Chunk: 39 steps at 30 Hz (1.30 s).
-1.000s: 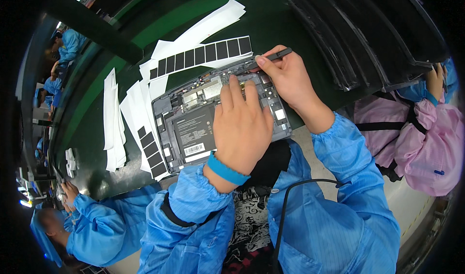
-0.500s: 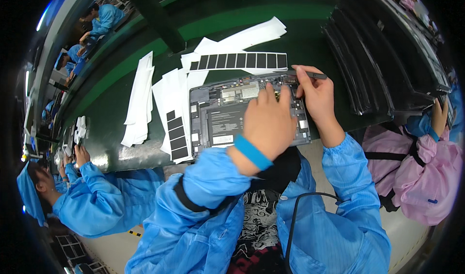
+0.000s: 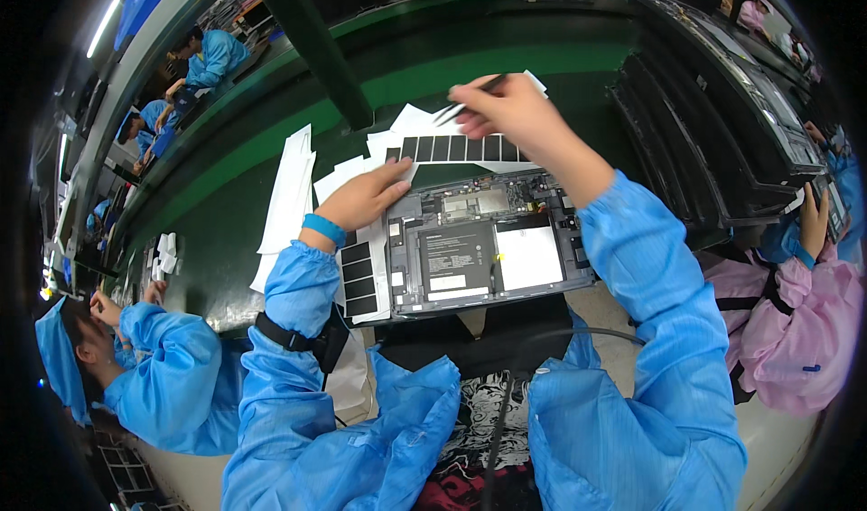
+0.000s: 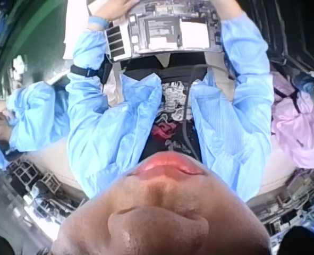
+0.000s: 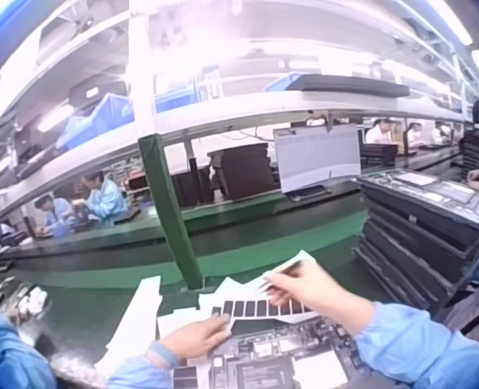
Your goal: Assembling electronic components, applying adhesive labels, and handling tablets on a factory assembly line.
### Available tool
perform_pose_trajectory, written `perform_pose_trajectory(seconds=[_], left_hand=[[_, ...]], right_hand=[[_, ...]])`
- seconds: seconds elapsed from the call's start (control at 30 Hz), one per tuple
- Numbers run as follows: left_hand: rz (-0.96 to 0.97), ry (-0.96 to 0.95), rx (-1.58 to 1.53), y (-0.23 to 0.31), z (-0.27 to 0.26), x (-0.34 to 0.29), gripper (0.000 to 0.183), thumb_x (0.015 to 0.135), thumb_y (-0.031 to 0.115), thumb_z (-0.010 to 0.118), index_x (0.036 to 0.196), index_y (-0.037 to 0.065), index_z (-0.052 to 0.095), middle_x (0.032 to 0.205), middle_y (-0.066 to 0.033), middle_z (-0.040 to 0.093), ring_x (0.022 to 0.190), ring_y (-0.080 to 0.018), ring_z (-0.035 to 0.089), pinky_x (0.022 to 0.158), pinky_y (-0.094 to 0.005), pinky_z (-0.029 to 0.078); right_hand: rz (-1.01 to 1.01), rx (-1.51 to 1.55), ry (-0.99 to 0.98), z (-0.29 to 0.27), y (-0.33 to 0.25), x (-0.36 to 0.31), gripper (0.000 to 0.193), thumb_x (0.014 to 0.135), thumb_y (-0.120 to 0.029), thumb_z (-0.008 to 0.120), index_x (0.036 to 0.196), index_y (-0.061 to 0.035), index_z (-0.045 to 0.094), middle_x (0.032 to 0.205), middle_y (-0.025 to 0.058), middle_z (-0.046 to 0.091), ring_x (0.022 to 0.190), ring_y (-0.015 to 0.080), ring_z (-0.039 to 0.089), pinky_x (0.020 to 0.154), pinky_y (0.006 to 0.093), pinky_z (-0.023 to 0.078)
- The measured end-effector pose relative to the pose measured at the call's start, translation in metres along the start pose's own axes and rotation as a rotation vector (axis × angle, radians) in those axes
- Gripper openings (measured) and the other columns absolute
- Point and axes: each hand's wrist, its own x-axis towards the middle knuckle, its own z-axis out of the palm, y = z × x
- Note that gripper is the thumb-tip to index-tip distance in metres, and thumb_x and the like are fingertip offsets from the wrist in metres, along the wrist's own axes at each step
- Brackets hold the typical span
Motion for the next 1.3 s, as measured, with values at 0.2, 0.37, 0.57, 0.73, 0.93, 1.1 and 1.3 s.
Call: perform_pose_trajectory(seconds=[0.2, 0.37, 0.57, 0.73, 0.93, 1.1, 1.3], left_hand=[[-0.022, -0.017, 0.024, 0.013, 0.006, 0.001, 0.049, 0.098, 0.037, 0.044, 0.133, 0.004, 0.051, 0.133, -0.0189, 0.053, 0.122, -0.0343, 0.050, 0.103, -0.0403, 0.037], [-0.016, 0.085, 0.091, 0.022, 0.015, -0.008, 0.052, 0.095, 0.043, 0.048, 0.131, 0.006, 0.055, 0.133, -0.0156, 0.055, 0.125, -0.0325, 0.046, 0.104, -0.0452, 0.030], [0.039, 0.121, 0.157, 0.016, 0.018, -0.007, 0.053, 0.094, 0.045, 0.050, 0.131, 0.007, 0.055, 0.133, -0.0156, 0.055, 0.126, -0.0379, 0.045, 0.107, -0.0485, 0.030], [0.025, 0.088, 0.099, 0.012, 0.020, -0.004, 0.054, 0.093, 0.046, 0.050, 0.131, 0.007, 0.055, 0.134, -0.0161, 0.053, 0.127, -0.0412, 0.044, 0.108, -0.0465, 0.032], [0.037, 0.099, 0.113, 0.015, 0.018, -0.005, 0.054, 0.093, 0.046, 0.050, 0.131, 0.007, 0.056, 0.134, -0.0166, 0.053, 0.126, -0.0401, 0.045, 0.107, -0.0445, 0.035], [0.056, 0.112, 0.120, 0.014, 0.019, -0.004, 0.054, 0.094, 0.047, 0.049, 0.130, 0.007, 0.056, 0.135, -0.0159, 0.053, 0.125, -0.0385, 0.046, 0.105, -0.0452, 0.036], [0.015, 0.066, 0.121, 0.014, 0.018, -0.004, 0.057, 0.093, 0.049, 0.049, 0.131, 0.007, 0.055, 0.136, -0.0155, 0.052, 0.126, -0.0364, 0.045, 0.103, -0.0457, 0.036]], right_hand=[[0.056, -0.168, -0.037, 0.048, 0.050, 0.058, 0.021, 0.089, -0.015, 0.061, 0.093, 0.0047, 0.064, 0.079, 0.0131, 0.067, 0.069, 0.0167, 0.068, 0.061, 0.0261, 0.056], [0.085, -0.329, -0.127, 0.060, 0.076, 0.057, 0.019, 0.090, -0.016, 0.059, 0.092, 0.0026, 0.064, 0.078, 0.0115, 0.067, 0.068, 0.0162, 0.067, 0.061, 0.0261, 0.056], [0.105, -0.170, -0.099, 0.049, 0.094, 0.062, 0.017, 0.094, -0.016, 0.057, 0.097, 0.0006, 0.061, 0.085, 0.0123, 0.067, 0.074, 0.0157, 0.067, 0.068, 0.0261, 0.055], [0.093, -0.215, -0.142, 0.051, 0.098, 0.063, 0.017, 0.094, -0.016, 0.058, 0.096, 0.0010, 0.061, 0.085, 0.0123, 0.067, 0.074, 0.0155, 0.066, 0.069, 0.0264, 0.055], [0.066, -0.266, -0.136, 0.052, 0.096, 0.062, 0.018, 0.093, -0.016, 0.058, 0.096, 0.0015, 0.061, 0.084, 0.0132, 0.067, 0.075, 0.0157, 0.066, 0.069, 0.0268, 0.055], [0.072, -0.243, -0.153, 0.052, 0.096, 0.062, 0.019, 0.093, -0.015, 0.058, 0.096, 0.0028, 0.061, 0.085, 0.0144, 0.067, 0.075, 0.0163, 0.067, 0.068, 0.0272, 0.055], [0.068, -0.230, -0.137, 0.058, 0.092, 0.060, 0.020, 0.094, -0.012, 0.056, 0.103, 0.0042, 0.061, 0.085, 0.0145, 0.067, 0.075, 0.0160, 0.067, 0.069, 0.0267, 0.056]])
